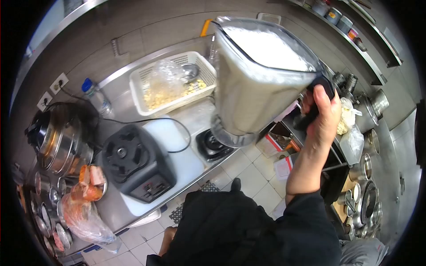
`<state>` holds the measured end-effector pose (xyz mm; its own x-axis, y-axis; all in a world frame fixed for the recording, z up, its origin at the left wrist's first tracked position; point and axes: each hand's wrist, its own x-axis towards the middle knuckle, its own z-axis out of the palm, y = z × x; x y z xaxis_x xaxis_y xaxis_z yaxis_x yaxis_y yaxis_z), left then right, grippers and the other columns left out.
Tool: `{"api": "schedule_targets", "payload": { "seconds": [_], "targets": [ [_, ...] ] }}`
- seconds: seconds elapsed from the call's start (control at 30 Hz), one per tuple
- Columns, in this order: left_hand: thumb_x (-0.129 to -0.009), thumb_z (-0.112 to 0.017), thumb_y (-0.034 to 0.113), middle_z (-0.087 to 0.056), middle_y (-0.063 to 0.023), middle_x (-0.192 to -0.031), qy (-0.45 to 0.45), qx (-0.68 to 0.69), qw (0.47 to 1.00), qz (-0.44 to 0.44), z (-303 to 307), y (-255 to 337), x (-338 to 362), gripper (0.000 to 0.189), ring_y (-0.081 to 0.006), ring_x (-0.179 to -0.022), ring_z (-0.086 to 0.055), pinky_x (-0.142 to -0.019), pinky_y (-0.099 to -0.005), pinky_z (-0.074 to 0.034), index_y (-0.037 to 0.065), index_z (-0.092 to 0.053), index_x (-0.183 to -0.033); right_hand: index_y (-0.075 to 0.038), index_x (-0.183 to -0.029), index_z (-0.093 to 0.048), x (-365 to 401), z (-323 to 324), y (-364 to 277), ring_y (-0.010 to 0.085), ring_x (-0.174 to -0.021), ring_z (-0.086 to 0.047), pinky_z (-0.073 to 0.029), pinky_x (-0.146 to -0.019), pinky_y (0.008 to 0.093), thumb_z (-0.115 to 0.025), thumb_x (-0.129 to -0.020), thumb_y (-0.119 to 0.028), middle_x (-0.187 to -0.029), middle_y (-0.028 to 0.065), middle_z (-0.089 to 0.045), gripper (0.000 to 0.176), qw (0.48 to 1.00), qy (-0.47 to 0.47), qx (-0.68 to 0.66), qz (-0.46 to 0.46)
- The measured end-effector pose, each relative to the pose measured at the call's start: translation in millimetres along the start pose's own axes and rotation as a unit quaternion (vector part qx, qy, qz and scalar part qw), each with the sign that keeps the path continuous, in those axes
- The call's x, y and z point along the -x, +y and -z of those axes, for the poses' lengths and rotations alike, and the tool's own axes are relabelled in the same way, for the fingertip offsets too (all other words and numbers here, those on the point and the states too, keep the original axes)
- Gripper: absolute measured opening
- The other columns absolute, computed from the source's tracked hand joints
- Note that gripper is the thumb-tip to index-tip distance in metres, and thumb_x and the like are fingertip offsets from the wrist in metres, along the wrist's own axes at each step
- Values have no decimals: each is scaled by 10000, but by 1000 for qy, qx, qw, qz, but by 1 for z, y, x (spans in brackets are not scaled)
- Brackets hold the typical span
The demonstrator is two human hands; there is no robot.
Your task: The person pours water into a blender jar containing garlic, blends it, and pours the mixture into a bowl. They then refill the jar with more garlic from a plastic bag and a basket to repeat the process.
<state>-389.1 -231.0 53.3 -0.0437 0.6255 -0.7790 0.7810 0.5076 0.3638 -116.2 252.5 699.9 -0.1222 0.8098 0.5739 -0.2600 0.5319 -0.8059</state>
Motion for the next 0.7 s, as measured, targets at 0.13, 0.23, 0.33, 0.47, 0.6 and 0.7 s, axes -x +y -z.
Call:
{"api": "schedule_targets", "payload": {
  "seconds": [0.13, 0.23, 0.33, 0.47, 0.6, 0.7],
  "targets": [
    [-885, -554, 282, -663, -109, -771, -84, 285, 945, 137, 18, 51, -44, 273, -232, -693, -672, -546, -381, -554, 67, -634, -1033, -36, -958, -569, -17, 90, 26, 83, -550, -471, -361, -495, 222, -746, -798, -372, -704, 4, -532, 412, 986, 56, 155, 6],
    [-897, -547, 263, -630, -102, -722, -112, 353, 929, 10, 49, 108, -81, 250, -233, -585, -632, -503, -371, -533, 36, -631, -958, -5, -1042, -583, -37, 164, 59, 70, -565, -464, -359, -504, 210, -753, -791, -376, -732, -10, -536, 479, 975, 51, 214, -28],
    [-907, -526, 260, -620, -104, -709, -14, 446, 856, 261, 35, 149, -126, 242, -227, -550, -619, -472, -362, -517, 45, -634, -921, -3, -1060, -595, -58, 223, 91, 62, -668, -502, -397, -604, 204, -774, -781, -219, -823, -14, -580, 395, 972, 31, 216, -83],
    [-929, -485, 286, -617, -106, -687, -25, 466, 864, 187, 44, 220, -141, 304, -214, -543, -622, -449, -347, -506, 20, -628, -897, -4, -974, -620, -97, 281, 136, 86, -764, -556, -456, -713, 240, -825, -731, -194, -866, 6, -627, 371, 935, -29, 329, -133],
    [-933, -482, 308, -640, -113, -715, 23, 296, 941, 161, 66, 284, -120, 320, -223, -571, -649, -474, -359, -519, 23, -629, -923, 12, -913, -616, -142, 300, 183, 144, -685, -589, -478, -655, 293, -849, -696, -300, -754, 85, -642, 446, 872, -98, 469, -101],
    [-926, -496, 335, -650, -109, -747, 48, 303, 945, 115, 48, 276, -126, 320, -226, -589, -660, -506, -363, -528, 47, -633, -942, 26, -902, -597, -171, 301, 216, 280, -634, -630, -494, -621, 351, -850, -684, -372, -727, 177, -647, 520, 832, -151, 530, -63]
  ]
}}
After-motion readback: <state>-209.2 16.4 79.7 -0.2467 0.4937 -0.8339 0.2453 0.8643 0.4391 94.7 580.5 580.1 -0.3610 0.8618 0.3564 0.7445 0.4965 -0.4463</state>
